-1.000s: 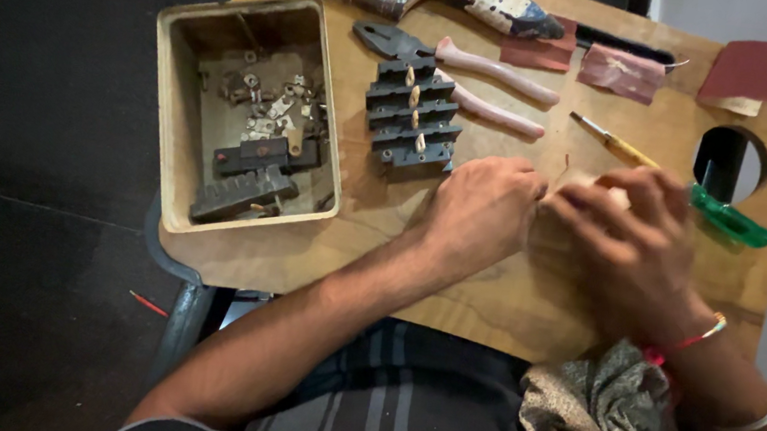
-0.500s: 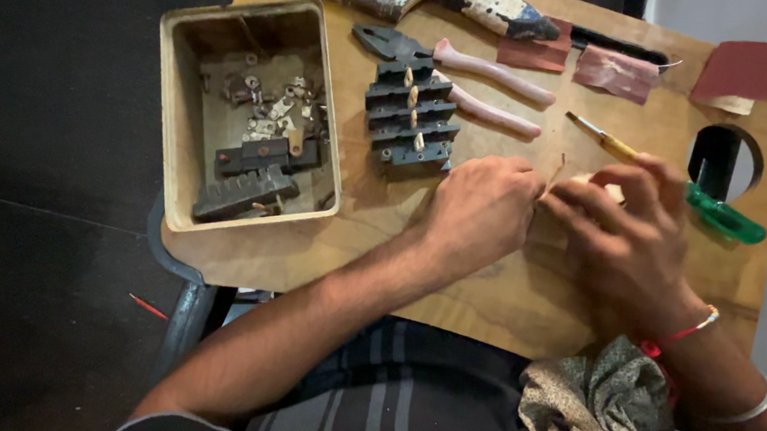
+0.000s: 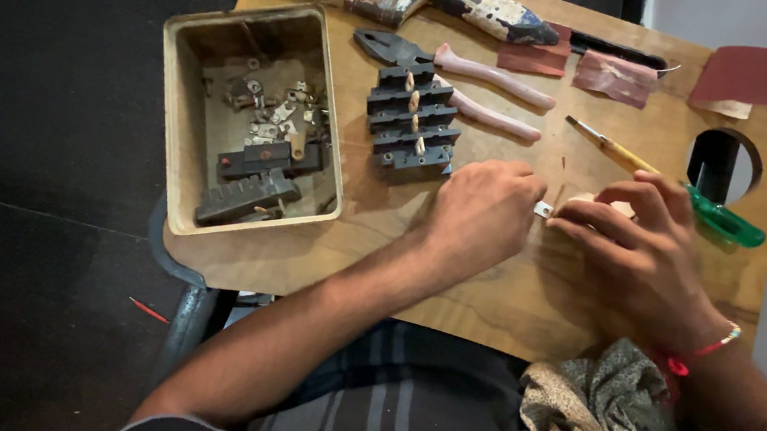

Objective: The person wipes down an electrical component with a cloth, uses a screwdriver to loosen a screw on a separate metal piece, and then uses sandpaper to rub the surface of several small metal parts.

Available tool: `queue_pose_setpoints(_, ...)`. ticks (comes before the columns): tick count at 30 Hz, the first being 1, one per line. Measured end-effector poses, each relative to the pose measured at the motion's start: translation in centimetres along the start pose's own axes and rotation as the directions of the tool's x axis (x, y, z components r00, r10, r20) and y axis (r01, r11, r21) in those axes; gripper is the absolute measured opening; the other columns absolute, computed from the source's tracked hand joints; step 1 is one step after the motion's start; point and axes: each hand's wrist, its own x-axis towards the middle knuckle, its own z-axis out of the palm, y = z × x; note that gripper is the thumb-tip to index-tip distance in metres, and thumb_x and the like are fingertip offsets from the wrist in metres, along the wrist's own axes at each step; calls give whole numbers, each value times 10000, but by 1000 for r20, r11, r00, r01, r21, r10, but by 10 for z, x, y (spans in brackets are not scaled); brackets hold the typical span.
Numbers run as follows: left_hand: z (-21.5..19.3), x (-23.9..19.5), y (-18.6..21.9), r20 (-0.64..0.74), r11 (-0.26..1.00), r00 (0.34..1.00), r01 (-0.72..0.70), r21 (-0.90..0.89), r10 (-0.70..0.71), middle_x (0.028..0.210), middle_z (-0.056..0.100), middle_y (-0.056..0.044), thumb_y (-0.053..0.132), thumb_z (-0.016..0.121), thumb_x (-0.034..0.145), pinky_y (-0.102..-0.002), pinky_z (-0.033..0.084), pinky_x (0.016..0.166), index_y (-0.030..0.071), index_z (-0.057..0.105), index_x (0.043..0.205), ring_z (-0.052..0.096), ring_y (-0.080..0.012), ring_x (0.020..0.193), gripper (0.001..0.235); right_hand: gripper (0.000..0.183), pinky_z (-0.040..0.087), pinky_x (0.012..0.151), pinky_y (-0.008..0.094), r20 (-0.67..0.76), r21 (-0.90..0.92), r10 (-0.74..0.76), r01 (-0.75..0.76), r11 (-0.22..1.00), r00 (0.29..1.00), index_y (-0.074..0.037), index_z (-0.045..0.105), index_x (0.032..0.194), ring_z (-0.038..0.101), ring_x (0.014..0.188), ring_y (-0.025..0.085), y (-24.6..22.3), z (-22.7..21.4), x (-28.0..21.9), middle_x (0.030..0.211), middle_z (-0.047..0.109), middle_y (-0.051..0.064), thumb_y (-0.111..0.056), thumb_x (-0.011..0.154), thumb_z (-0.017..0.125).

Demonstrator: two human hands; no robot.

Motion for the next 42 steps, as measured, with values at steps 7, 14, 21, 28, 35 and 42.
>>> queue_pose_setpoints(7,1,2,2,21,999,999,37,-34,-36,813,672,-151,69,650,846,-472,559,710,13,720,889,697,-336,764,100,292,469,1069,405,-73,-36,2,-4,999,997,-160,799,1094,617,1111,231,7,14,-4,1169,745,-7,-10,847,754)
queue_pose_setpoints(14,-1,-1,3,2,1000,1000,14,2,-14,852,688,-135,49,645,832,-464,571,750,38,719,860,708,-333,824,80,466,422,1059,478,126,-108,23,-9,994,992,-139,783,1181,594,1127,261,-5,-6,-6,1273,697,11,-194,720,748)
queue_pose_setpoints(21,-3,2,5,67,998,997,28,54,-32,862,690,-140,37,625,861,-452,575,724,23,717,891,710,-315,796,98,402,383,1044,461,110,-193,-8,29,981,994,-211,759,1239,563,1148,217,0,4,-18,1303,685,-44,-275,842,769)
queue_pose_setpoints(28,-1,-1,3,8,999,1000,2,37,-2,846,679,-144,14,621,833,-465,562,728,14,696,841,702,-333,800,75,254,428,1008,460,18,-166,-1,4,986,1000,-253,819,1088,608,1065,225,11,-3,-35,1157,765,-29,-192,842,823)
queue_pose_setpoints(35,0,-3,8,0,1000,1000,16,0,-16,933,673,-172,78,665,771,-486,541,798,7,659,915,676,-376,890,161,169,596,865,301,-284,297,505,-426,855,815,-62,715,1208,714,1031,179,-3,-19,-44,1189,710,107,22,1065,749)
queue_pose_setpoints(42,-13,-1,13,78,997,996,27,67,-32,959,674,-206,211,699,833,-497,532,846,-3,652,921,672,-383,932,236,322,613,668,274,418,663,797,-746,61,437,-25,631,1229,705,788,154,4,-9,-25,1012,729,110,-12,913,695)
